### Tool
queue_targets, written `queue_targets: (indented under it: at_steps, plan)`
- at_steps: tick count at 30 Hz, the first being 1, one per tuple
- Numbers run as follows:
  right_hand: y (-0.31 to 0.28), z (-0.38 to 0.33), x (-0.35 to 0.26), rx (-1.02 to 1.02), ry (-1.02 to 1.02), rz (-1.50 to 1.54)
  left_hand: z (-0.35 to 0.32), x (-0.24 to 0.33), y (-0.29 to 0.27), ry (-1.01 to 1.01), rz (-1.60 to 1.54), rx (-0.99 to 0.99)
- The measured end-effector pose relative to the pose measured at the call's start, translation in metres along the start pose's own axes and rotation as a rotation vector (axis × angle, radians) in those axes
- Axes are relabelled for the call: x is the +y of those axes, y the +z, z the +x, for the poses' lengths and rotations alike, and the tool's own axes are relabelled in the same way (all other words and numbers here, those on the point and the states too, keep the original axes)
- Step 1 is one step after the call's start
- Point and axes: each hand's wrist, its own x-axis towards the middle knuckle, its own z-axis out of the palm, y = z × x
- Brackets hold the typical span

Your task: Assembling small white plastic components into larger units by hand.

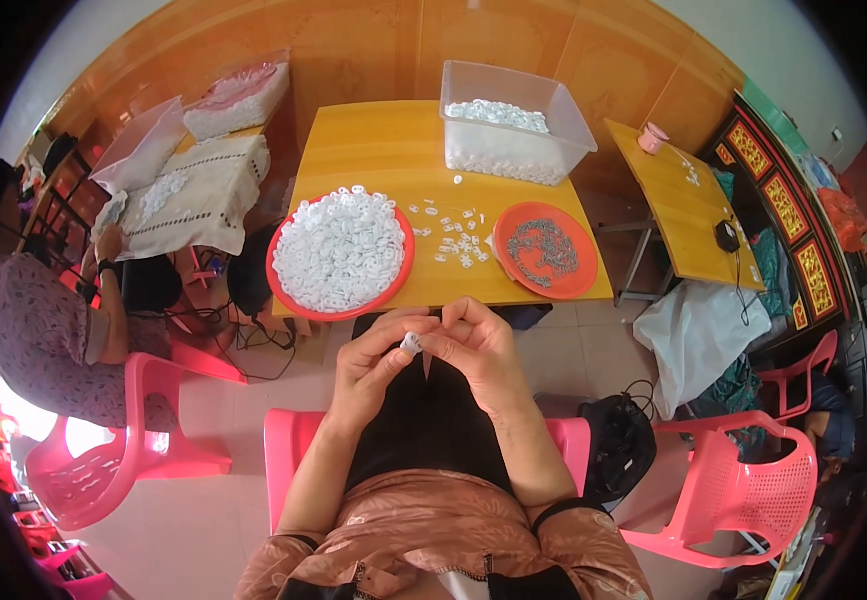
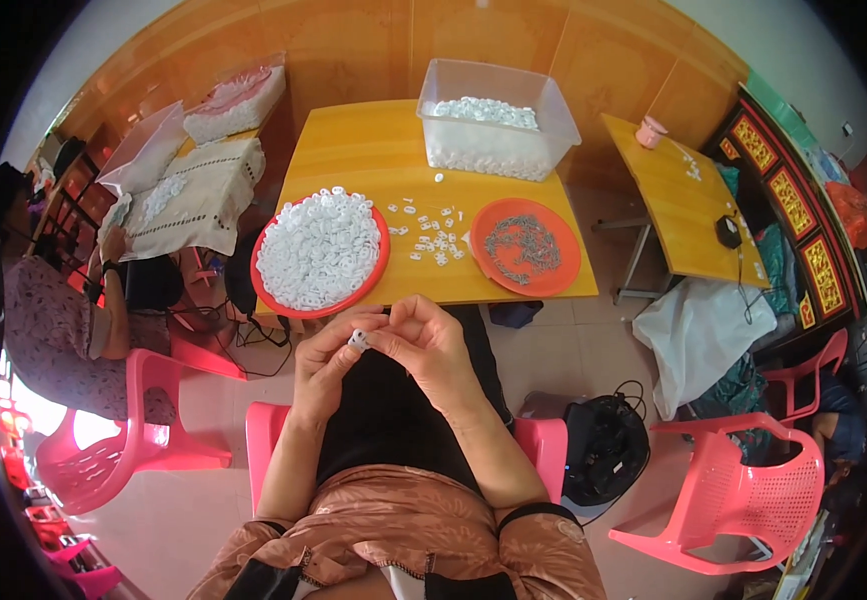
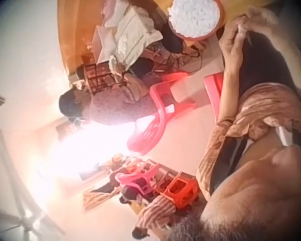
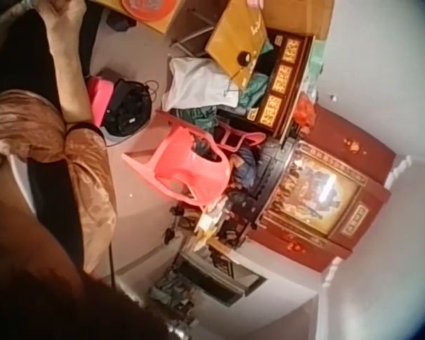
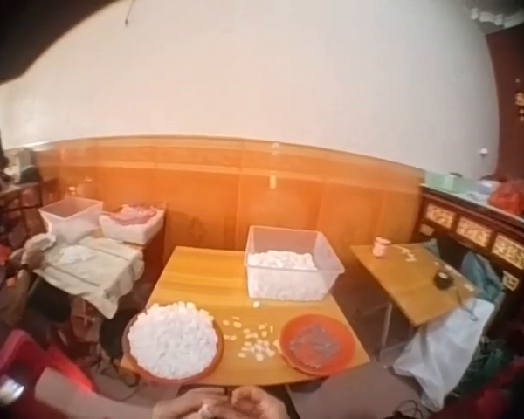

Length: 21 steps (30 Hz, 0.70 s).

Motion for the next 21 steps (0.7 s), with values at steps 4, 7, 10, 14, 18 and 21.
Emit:
queue_targets:
  at_steps: [4,7,10,14,18,21]
  plan:
    - [-0.003,0.003,0.003,-0.080,-0.018,-0.153,0.000,-0.010,0.000,-0.044,-0.196,0.083]
    - [-0.006,0.003,0.003,-0.200,0.004,-0.263,-0.001,-0.014,-0.001,-0.002,-0.199,0.141]
    - [-0.001,0.003,0.004,-0.187,0.006,-0.271,-0.002,-0.009,0.004,-0.059,-0.192,0.105]
    - [0.002,0.001,0.000,-0.173,0.078,-0.223,-0.002,-0.008,0.005,-0.071,-0.248,0.052]
    - [0.002,-0.003,-0.001,-0.183,0.152,-0.151,-0.002,-0.004,0.005,-0.039,-0.250,0.037]
    - [0.009,-0.005,-0.001,-0.209,0.169,-0.129,-0.005,0.001,0.005,-0.041,-0.234,0.070]
